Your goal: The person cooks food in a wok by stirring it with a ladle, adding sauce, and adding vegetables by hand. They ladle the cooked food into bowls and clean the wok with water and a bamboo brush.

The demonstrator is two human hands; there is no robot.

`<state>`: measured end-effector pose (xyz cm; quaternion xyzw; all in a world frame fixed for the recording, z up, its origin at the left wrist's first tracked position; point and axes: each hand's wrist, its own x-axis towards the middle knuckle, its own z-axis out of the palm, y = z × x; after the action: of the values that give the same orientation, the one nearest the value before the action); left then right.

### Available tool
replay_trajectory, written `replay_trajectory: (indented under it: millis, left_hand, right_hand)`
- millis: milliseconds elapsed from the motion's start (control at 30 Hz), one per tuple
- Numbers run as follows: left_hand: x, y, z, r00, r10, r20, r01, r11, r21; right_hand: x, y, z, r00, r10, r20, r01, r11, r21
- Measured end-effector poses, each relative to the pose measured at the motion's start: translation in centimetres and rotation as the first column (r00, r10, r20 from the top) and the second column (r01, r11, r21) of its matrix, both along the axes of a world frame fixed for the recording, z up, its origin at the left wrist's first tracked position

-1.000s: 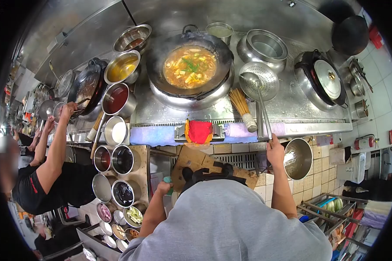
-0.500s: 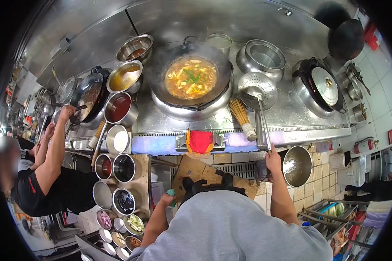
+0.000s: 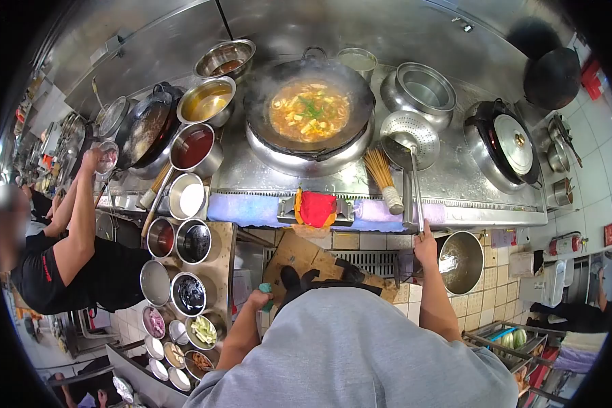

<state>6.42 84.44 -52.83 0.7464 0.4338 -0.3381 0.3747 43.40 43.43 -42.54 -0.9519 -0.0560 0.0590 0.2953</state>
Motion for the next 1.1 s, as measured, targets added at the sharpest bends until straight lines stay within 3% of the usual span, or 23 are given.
replay_trajectory:
  millis: [100, 133, 200, 233, 267, 300, 333, 367, 400, 433, 467, 500, 567, 767, 800, 833, 867, 900, 933, 967, 1033, 1067, 1100]
  left_hand:
    - [0.0, -0.3, -0.5, 0.996, 0.087, 0.006, -0.086, 0.995, -0.044]
    - [0.0, -0.3, -0.7, 0.996, 0.091, 0.01, -0.09, 0.995, -0.045]
    - [-0.6, 0.0, -1.0, 0.991, -0.103, 0.086, 0.114, 0.984, -0.134]
    - [-0.5, -0.2, -0.1, 0.991, -0.11, 0.08, 0.12, 0.984, -0.132]
    - [-0.1, -0.5, 0.9, 0.999, -0.035, 0.018, 0.036, 0.993, -0.115]
    - [0.4, -0.7, 1.9, 0.999, 0.035, -0.042, -0.039, 0.995, -0.092]
    - [-0.3, 0.1, -0.3, 0.999, 0.008, -0.046, -0.012, 0.996, -0.091]
    - [-2.2, 1.7, -4.8, 0.987, -0.16, -0.001, 0.159, 0.983, -0.089]
    - [-3.0, 2.5, -7.1, 0.945, -0.325, 0.041, 0.327, 0.941, -0.085]
    - [-2.0, 2.1, -5.3, 0.935, -0.352, 0.033, 0.354, 0.931, -0.091]
    - [-0.5, 1.2, -1.8, 0.99, -0.13, -0.052, 0.126, 0.989, -0.075]
    - [0.4, 0.2, 0.8, 0.986, 0.103, -0.132, -0.108, 0.994, -0.035]
    - [-0.3, 1.1, -1.8, 0.993, -0.006, -0.121, -0.006, 0.996, -0.093]
    - [-1.5, 2.3, -9.4, 0.936, -0.351, -0.036, 0.347, 0.934, -0.086]
    - [-2.0, 1.9, -10.6, 0.913, -0.409, -0.01, 0.407, 0.91, -0.076]
    - [-3.2, 1.6, -11.7, 0.881, -0.472, 0.012, 0.472, 0.879, -0.064]
    - [-4.7, 1.6, -12.5, 0.845, -0.534, 0.032, 0.535, 0.843, -0.049]
    - [-6.0, 1.8, -12.6, 0.803, -0.594, 0.049, 0.596, 0.803, -0.03]
    - [-8.2, 2.2, -12.5, 0.761, -0.645, 0.068, 0.647, 0.762, -0.007]
    - [-7.6, 2.7, -13.1, 0.722, -0.687, 0.083, 0.688, 0.725, 0.017]
    - [-6.4, 3.7, -13.1, 0.648, -0.756, 0.093, 0.754, 0.654, 0.063]
    - [-6.2, 3.0, -11.5, 0.649, -0.756, 0.086, 0.753, 0.654, 0.067]
    - [-6.0, 1.4, -9.0, 0.902, -0.42, 0.104, 0.416, 0.908, 0.056]
  right_hand:
    - [0.4, 0.0, 0.9, 0.977, 0.068, 0.201, -0.024, 0.977, -0.213]
    - [0.9, 0.6, 2.6, 0.976, 0.072, 0.204, -0.027, 0.977, -0.213]
    - [1.4, 3.0, 8.6, 0.947, 0.007, 0.322, -0.055, 0.989, 0.138]
    - [1.5, 4.0, 11.1, 0.974, 0.016, 0.225, -0.091, 0.941, 0.327]
    - [0.4, 6.0, 16.1, 0.999, 0.019, -0.051, 0.016, 0.798, 0.602]
    - [-0.5, 7.1, 19.4, 0.977, 0.214, -0.017, -0.116, 0.593, 0.797]
    - [-2.1, 8.9, 23.6, 0.888, 0.423, 0.182, -0.332, 0.314, 0.889]
    - [-3.9, 10.6, 27.0, 0.779, 0.527, 0.34, -0.444, 0.081, 0.892]
    - [-6.3, 11.3, 31.0, 0.68, 0.627, 0.381, -0.452, -0.051, 0.89]
    - [-8.2, 12.3, 33.2, 0.576, 0.69, 0.437, -0.364, -0.262, 0.894]
    - [-7.8, 13.8, 34.8, 0.247, 0.672, 0.698, -0.433, -0.568, 0.7]
    - [-9.2, 15.1, 37.1, 0.172, 0.642, 0.747, -0.301, -0.688, 0.66]
    - [-10.5, 15.9, 40.1, 0.021, 0.627, 0.778, -0.27, -0.746, 0.609]
    - [-12.1, 19.4, 37.6, 0.087, 0.57, 0.817, -0.448, -0.71, 0.543]
    - [-12.3, 19.8, 35.7, 0.27, 0.706, 0.654, -0.391, -0.541, 0.745]
    - [-11.5, 19.6, 34.2, 0.272, 0.887, 0.373, -0.399, -0.249, 0.882]
    - [-10.9, 19.9, 31.4, 0.32, 0.924, 0.211, -0.438, -0.053, 0.897]
    - [-10.5, 20.5, 27.8, 0.387, 0.889, 0.244, -0.559, 0.016, 0.829]
    - [-9.8, 20.8, 23.2, 0.393, 0.906, 0.158, -0.645, 0.15, 0.749]
    - [-9.7, 20.7, 18.3, 0.467, 0.879, 0.097, -0.626, 0.251, 0.738]
    - [-9.6, 19.2, 6.5, 0.595, 0.803, 0.04, -0.682, 0.478, 0.554]
    - [-9.9, 17.3, 3.6, 0.647, 0.756, -0.102, -0.615, 0.596, 0.516]
    - [-10.0, 15.5, 0.0, 0.672, 0.718, -0.182, -0.595, 0.67, 0.445]
